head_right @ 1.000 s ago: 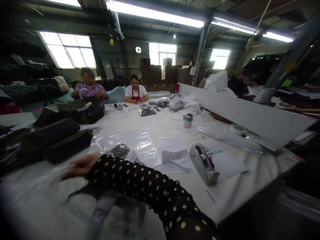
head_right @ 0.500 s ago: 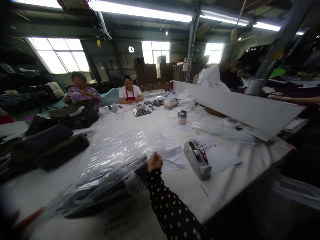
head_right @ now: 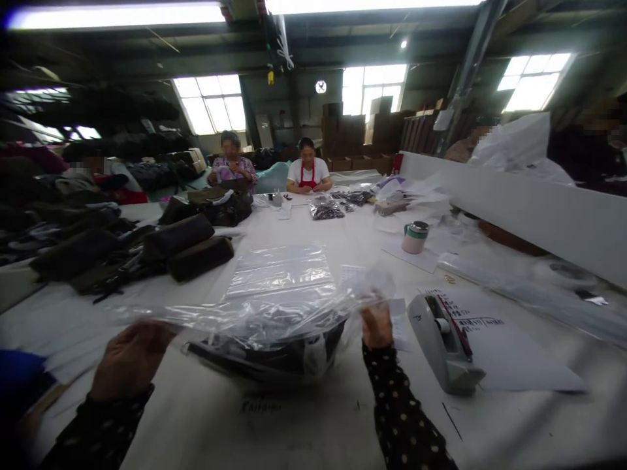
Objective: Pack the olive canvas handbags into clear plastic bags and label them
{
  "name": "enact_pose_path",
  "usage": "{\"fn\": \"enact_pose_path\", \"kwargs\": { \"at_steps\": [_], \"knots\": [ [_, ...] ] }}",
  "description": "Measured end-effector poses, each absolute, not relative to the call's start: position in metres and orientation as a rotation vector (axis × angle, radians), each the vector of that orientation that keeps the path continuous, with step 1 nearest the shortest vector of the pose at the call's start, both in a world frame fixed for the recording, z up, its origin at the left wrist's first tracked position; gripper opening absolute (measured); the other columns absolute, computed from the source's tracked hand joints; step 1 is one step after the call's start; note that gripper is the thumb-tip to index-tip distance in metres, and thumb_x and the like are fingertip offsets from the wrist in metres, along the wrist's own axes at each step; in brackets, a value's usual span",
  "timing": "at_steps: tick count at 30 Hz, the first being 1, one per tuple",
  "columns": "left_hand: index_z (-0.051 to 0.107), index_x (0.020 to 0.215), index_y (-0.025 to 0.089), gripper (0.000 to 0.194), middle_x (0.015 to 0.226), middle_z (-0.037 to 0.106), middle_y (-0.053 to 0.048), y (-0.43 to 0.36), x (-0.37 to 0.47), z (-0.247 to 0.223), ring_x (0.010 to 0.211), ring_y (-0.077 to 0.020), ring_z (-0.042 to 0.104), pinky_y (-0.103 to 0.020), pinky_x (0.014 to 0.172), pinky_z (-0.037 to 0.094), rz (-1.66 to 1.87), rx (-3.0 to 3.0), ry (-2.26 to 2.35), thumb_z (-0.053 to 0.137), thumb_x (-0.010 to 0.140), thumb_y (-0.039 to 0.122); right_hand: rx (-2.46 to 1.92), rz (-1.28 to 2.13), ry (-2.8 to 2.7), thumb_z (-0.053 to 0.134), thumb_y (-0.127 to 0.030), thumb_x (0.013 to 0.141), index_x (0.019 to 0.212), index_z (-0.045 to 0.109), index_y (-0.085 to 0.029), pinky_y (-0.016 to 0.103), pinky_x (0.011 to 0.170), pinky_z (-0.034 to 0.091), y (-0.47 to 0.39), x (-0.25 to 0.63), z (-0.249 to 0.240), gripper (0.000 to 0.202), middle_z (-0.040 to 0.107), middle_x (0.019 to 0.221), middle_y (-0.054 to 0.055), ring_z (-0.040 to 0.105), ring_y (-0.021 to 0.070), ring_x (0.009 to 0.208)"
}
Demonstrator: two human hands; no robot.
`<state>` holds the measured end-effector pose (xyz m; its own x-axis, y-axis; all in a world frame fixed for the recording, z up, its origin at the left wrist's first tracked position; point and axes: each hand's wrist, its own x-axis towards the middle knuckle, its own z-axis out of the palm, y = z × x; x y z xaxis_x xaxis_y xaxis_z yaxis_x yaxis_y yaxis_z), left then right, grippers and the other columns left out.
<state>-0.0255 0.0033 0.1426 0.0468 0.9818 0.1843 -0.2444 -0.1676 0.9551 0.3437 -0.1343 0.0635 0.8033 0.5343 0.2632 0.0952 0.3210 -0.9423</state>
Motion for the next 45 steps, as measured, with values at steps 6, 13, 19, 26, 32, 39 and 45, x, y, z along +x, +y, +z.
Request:
{"fn": "enact_pose_path", "kwargs": {
  "at_steps": [6, 13, 19, 26, 32, 39, 45],
  "knots": [
    [0.069, 0.071, 0.017, 0.031, 0.070, 0.070, -0.002, 0.000, -0.022, 0.160, 0.066, -0.0164, 0.065, -0.027, 0.065, 0.056, 1.466, 1.183, 0.724, 0.082, 0.054, 0.039, -1.050, 0.346, -0.748, 0.077, -0.044, 0.061, 0.071, 0.064, -0.018, 0.034, 0.070, 0.055, -0.142, 0.375, 0.127, 0.031, 0.066, 0.068, 0.003, 0.064, 0.0172, 0.066],
    [0.063, 0.071, 0.014, 0.030, 0.067, 0.069, -0.002, 0.012, -0.031, 0.169, 0.061, -0.0138, 0.064, -0.027, 0.060, 0.055, 1.470, 1.058, 0.811, 0.076, 0.063, 0.041, -0.925, 0.570, -0.639, 0.081, -0.037, 0.059, 0.075, 0.066, -0.020, 0.027, 0.061, 0.059, -0.122, 0.372, 0.154, 0.028, 0.068, 0.070, -0.002, 0.065, 0.0132, 0.057],
    [0.058, 0.073, 0.009, 0.025, 0.061, 0.067, -0.004, 0.082, -0.009, 0.210, 0.049, -0.0094, 0.061, -0.021, 0.054, 0.052, 1.329, 1.091, 0.865, 0.062, 0.080, 0.033, -1.045, 0.793, -0.533, 0.070, -0.020, 0.071, 0.067, 0.062, -0.015, 0.026, 0.063, 0.053, -0.035, 0.395, 0.185, 0.010, 0.065, 0.064, 0.001, 0.064, 0.0104, 0.056],
    [0.063, 0.084, 0.006, 0.030, 0.071, 0.070, -0.003, 0.072, -0.039, 0.259, 0.068, -0.0120, 0.066, -0.025, 0.069, 0.050, 1.271, 1.318, 0.625, 0.052, 0.085, 0.034, -0.953, 0.712, -0.749, 0.071, -0.031, 0.068, 0.063, 0.065, -0.022, 0.033, 0.073, 0.051, -0.025, 0.445, 0.209, 0.013, 0.065, 0.059, -0.001, 0.065, 0.0115, 0.057],
    [0.072, 0.075, 0.014, 0.034, 0.075, 0.072, -0.012, 0.005, -0.086, 0.120, 0.072, -0.0212, 0.068, -0.035, 0.075, 0.054, 0.759, 1.707, 0.687, 0.063, 0.076, 0.047, -1.273, 0.923, -1.052, 0.083, -0.048, 0.039, 0.049, 0.065, -0.017, 0.038, 0.063, 0.054, -0.117, 0.433, 0.076, 0.037, 0.067, 0.059, 0.014, 0.067, 0.0264, 0.062],
    [0.073, 0.075, 0.016, 0.028, 0.093, 0.071, -0.013, -0.058, -0.097, 0.005, 0.086, -0.0224, 0.066, -0.034, 0.078, 0.052, 0.463, 1.734, 0.695, 0.066, 0.073, 0.043, -1.583, 1.009, -1.324, 0.075, -0.062, 0.045, 0.079, 0.073, -0.019, 0.039, 0.067, 0.052, -0.229, 0.365, -0.004, 0.055, 0.070, 0.078, 0.014, 0.066, 0.0264, 0.074],
    [0.072, 0.075, 0.018, 0.023, 0.075, 0.069, -0.009, -0.065, -0.110, 0.001, 0.075, -0.0188, 0.063, -0.033, 0.076, 0.050, 0.466, 1.801, 0.682, 0.069, 0.071, 0.040, -1.471, 0.428, -1.890, 0.075, -0.062, 0.047, 0.124, 0.051, -0.018, 0.044, 0.085, 0.048, -0.243, 0.232, 0.003, 0.092, 0.056, 0.114, 0.015, 0.055, 0.0310, 0.101]
  ]
}}
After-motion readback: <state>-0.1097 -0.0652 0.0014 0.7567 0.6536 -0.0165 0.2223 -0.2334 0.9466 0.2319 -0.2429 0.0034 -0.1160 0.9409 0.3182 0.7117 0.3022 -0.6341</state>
